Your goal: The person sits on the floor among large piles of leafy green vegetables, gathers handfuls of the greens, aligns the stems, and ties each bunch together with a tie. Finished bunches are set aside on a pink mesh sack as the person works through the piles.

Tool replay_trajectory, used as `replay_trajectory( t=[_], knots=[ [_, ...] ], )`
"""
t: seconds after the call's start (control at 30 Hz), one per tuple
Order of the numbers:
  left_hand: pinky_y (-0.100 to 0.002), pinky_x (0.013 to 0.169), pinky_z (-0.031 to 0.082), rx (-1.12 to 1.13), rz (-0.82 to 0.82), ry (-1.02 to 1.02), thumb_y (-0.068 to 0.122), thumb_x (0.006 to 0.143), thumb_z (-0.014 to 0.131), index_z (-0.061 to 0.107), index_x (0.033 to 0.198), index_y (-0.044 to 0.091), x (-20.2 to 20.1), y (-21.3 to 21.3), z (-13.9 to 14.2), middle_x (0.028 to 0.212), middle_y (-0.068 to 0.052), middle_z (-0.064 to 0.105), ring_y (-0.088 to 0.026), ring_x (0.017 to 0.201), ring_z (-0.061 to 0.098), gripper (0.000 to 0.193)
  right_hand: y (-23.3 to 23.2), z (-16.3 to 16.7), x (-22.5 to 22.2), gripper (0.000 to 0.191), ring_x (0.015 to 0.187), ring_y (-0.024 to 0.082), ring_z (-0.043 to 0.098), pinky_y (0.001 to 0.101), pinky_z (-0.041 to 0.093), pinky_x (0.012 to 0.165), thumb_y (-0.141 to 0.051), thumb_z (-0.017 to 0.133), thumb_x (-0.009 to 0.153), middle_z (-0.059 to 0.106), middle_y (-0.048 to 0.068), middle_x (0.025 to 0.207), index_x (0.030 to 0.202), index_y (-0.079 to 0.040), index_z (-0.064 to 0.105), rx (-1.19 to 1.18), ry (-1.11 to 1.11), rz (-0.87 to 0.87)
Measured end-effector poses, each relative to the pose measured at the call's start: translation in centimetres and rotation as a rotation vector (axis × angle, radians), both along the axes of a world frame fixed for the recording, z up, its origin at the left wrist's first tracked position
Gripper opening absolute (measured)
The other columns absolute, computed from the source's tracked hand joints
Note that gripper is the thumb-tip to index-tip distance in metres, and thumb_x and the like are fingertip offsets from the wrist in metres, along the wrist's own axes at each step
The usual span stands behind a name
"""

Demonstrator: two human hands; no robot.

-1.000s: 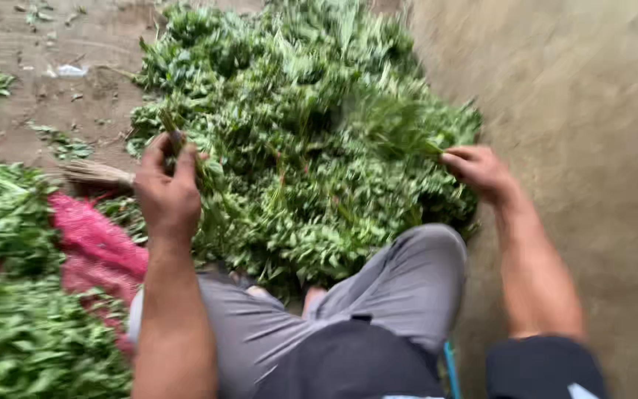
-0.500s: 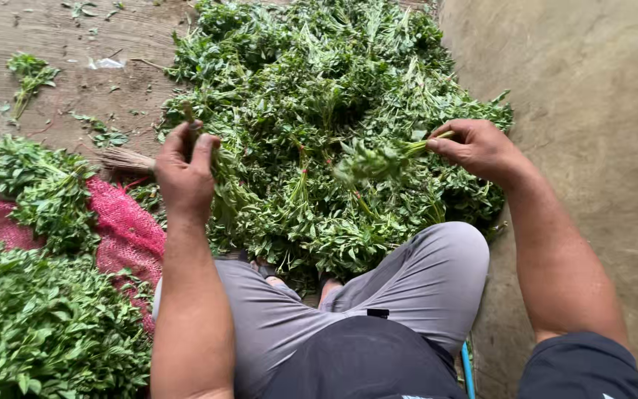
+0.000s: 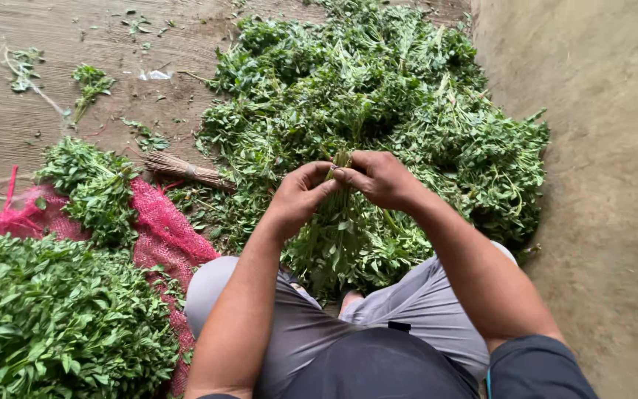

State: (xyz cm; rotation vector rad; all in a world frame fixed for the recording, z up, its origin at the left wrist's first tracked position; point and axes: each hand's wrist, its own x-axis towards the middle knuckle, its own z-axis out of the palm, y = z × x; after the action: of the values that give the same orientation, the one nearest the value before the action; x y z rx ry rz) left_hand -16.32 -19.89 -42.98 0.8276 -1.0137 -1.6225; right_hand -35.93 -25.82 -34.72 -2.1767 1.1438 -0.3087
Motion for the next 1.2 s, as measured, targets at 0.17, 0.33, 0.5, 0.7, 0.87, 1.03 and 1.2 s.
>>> replay_trajectory(
  t=[0.17, 0.33, 0.5, 0.7, 0.87, 1.03, 1.2],
  knots=[
    [-0.028, 0.092, 0.054, 0.057, 0.027, -0.074, 0.008, 0.093, 0.073, 0.058, 0.131, 0.001, 0.5, 0.7, -0.1, 0.119, -0.003, 0.069, -0.011, 0.106, 0.065, 0.042, 0.7, -1.6, 1.7, 0.040, 0.069, 0.027, 0.064, 0.0416, 0.049, 0.062, -0.042, 0.069, 0.097, 0.067, 0.014, 0.079, 0.091, -0.002, 0.068, -0.074, 0.000, -0.108],
    [-0.029, 0.080, 0.056, 0.221, 0.098, -0.138, 0.008, 0.090, 0.074, 0.059, 0.127, 0.003, -0.5, 0.4, -1.6, 0.107, -0.007, 0.071, -0.014, 0.093, 0.067, 0.040, 0.2, -1.8, 3.1, 0.040, 0.068, 0.023, 0.067, 0.0388, 0.052, 0.063, -0.045, 0.070, 0.095, 0.071, 0.011, 0.078, 0.092, -0.005, 0.074, 0.112, 0.132, -0.264],
    [-0.033, 0.067, 0.052, 0.417, 0.274, 0.125, 0.010, 0.096, 0.076, 0.063, 0.124, 0.000, 4.0, -1.5, -3.0, 0.098, -0.010, 0.065, -0.019, 0.081, 0.060, 0.033, -1.4, -0.7, 0.6, 0.033, 0.071, 0.011, 0.067, 0.0279, 0.058, 0.061, -0.039, 0.060, 0.102, 0.071, 0.001, 0.085, 0.105, -0.007, 0.069, 0.292, -0.340, -0.393],
    [-0.031, 0.074, 0.055, 0.525, 0.755, 0.114, 0.016, 0.092, 0.076, 0.064, 0.125, 0.002, 10.8, -3.0, -3.3, 0.114, -0.004, 0.073, -0.014, 0.102, 0.067, 0.037, 3.4, -1.9, -3.0, 0.019, 0.070, 0.008, 0.060, 0.0229, 0.050, 0.063, -0.019, 0.064, 0.102, 0.066, 0.002, 0.085, 0.108, -0.001, 0.068, 0.063, -0.471, -0.496],
    [-0.038, 0.081, 0.056, 0.477, 0.710, 0.333, 0.017, 0.094, 0.076, 0.058, 0.132, -0.001, 11.2, -2.8, -3.1, 0.121, -0.012, 0.067, -0.023, 0.109, 0.066, 0.046, 9.1, -3.1, -1.9, 0.015, 0.077, 0.009, 0.063, 0.0237, 0.054, 0.065, -0.015, 0.066, 0.099, 0.069, 0.002, 0.091, 0.105, -0.003, 0.072, 0.102, -0.431, -0.332],
    [-0.037, 0.088, 0.060, 0.430, 0.575, 0.406, 0.018, 0.092, 0.073, 0.063, 0.126, -0.001, 10.8, -2.8, -2.9, 0.117, -0.011, 0.073, -0.023, 0.104, 0.070, 0.040, 8.1, -1.6, -1.3, 0.015, 0.080, 0.013, 0.064, 0.0275, 0.055, 0.069, -0.014, 0.066, 0.100, 0.068, 0.006, 0.099, 0.109, -0.003, 0.071, -0.148, -0.438, -0.373],
    [-0.037, 0.090, 0.054, 0.376, 0.521, 0.400, 0.016, 0.097, 0.074, 0.067, 0.123, 0.002, 10.3, -2.3, -3.0, 0.111, -0.006, 0.071, -0.020, 0.100, 0.066, 0.031, 5.7, -1.4, 0.3, 0.023, 0.084, 0.018, 0.070, 0.0296, 0.061, 0.068, -0.023, 0.065, 0.102, 0.070, 0.009, 0.107, 0.116, -0.004, 0.068, -0.350, -0.217, -0.112]
  ],
)
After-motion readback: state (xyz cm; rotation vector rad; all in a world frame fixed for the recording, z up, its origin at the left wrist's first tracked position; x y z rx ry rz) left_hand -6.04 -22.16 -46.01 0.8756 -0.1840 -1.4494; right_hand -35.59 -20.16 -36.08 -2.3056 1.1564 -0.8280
